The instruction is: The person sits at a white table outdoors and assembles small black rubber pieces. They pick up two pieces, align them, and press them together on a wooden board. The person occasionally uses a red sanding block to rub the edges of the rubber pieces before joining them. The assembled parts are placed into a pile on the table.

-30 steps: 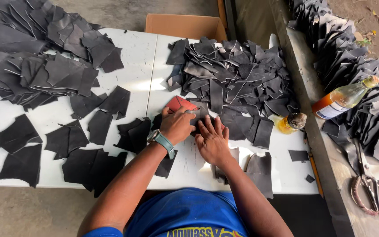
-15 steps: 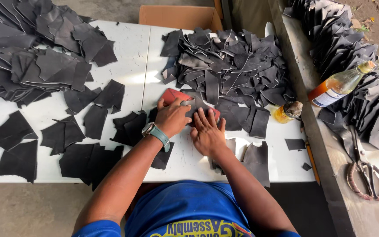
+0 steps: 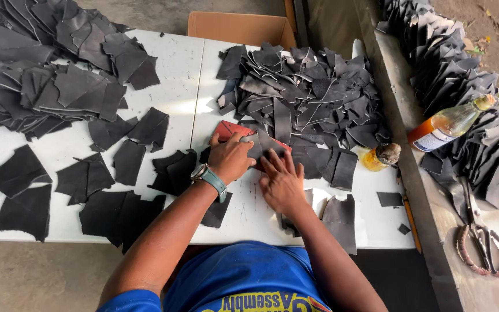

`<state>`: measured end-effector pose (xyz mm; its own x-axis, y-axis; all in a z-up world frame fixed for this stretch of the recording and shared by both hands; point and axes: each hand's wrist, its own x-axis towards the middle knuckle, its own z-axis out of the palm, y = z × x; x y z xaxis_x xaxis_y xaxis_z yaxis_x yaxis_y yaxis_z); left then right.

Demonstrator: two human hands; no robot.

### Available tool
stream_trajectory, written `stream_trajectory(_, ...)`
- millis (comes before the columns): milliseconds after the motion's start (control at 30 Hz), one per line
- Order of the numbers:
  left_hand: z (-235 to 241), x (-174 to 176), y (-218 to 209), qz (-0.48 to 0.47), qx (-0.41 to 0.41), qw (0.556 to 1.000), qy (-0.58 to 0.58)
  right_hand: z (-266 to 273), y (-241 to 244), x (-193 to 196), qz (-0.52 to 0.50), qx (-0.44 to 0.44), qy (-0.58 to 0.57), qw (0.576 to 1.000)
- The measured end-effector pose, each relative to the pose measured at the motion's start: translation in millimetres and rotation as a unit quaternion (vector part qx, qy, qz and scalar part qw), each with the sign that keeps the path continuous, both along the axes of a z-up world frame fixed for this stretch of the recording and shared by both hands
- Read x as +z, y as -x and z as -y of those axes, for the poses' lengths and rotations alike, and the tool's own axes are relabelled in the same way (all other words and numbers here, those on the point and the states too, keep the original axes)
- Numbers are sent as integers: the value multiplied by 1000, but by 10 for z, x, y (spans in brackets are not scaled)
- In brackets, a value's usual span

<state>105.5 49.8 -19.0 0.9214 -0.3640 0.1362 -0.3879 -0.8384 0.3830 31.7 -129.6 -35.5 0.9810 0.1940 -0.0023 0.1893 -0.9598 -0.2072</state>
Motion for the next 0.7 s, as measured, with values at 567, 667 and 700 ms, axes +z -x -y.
stream_trajectory(567, -13, 40, 114, 17, -10, 999, 43, 151, -123, 37, 86, 10, -137, 987)
stream_trajectory(667, 27, 110, 68, -2, -1, 1000, 27, 75, -207, 134, 82, -12, -90, 993)
stream_trajectory(700, 32, 125, 49, -5, -2, 1000, 23, 71, -229, 133, 76, -15, -84, 993)
